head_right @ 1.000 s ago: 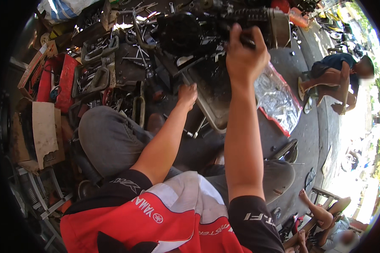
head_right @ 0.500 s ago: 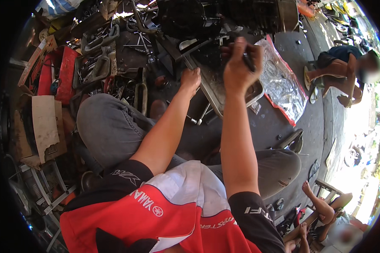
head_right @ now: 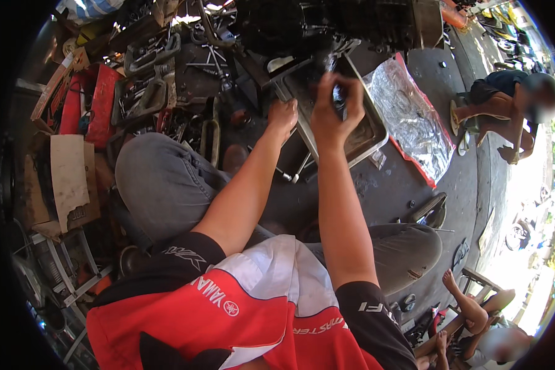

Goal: Inspecting and applying grease to engine components before reassembly.

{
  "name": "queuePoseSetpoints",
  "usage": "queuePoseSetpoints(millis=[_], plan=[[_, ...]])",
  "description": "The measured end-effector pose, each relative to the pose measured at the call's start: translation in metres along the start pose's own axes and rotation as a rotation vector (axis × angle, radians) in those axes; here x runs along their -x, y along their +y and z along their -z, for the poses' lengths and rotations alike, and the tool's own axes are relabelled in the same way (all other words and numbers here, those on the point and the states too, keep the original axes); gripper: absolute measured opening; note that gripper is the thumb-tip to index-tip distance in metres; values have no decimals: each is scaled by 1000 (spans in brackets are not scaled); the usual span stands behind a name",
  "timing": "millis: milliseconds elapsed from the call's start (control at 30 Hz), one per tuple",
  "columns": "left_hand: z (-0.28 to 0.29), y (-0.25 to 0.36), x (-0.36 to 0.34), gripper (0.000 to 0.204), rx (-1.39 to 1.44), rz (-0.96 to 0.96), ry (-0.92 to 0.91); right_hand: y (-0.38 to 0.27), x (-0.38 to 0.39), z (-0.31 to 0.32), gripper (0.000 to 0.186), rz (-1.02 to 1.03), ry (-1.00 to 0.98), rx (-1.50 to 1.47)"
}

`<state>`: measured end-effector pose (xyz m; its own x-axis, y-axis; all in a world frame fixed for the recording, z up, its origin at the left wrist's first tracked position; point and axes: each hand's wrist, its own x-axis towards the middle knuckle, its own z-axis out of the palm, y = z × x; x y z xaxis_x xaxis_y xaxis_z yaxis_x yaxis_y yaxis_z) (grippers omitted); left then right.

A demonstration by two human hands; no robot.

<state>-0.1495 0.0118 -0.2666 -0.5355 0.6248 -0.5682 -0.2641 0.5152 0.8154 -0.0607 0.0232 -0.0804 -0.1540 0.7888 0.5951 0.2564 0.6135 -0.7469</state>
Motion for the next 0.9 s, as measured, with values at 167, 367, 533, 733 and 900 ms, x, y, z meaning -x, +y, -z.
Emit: queuePoseSetpoints(millis=[167, 367, 533, 733, 900], plan=[[2, -7, -5, 42, -566, -278, -18, 11, 2, -9, 9, -7, 57, -241], [0, 4, 13, 38, -48, -197, 114, 1, 12, 3, 10, 321, -154, 9], [4, 2, 10, 27, -439, -255, 52, -51, -44, -8, 14, 237, 67, -143], [-15, -26, -29, 57, -307, -375, -2, -73, -34, -24, 13, 607, -321, 57], [-30, -44, -39, 62, 295, -303, 141, -52, -13, -39, 12, 497, -279, -39]])
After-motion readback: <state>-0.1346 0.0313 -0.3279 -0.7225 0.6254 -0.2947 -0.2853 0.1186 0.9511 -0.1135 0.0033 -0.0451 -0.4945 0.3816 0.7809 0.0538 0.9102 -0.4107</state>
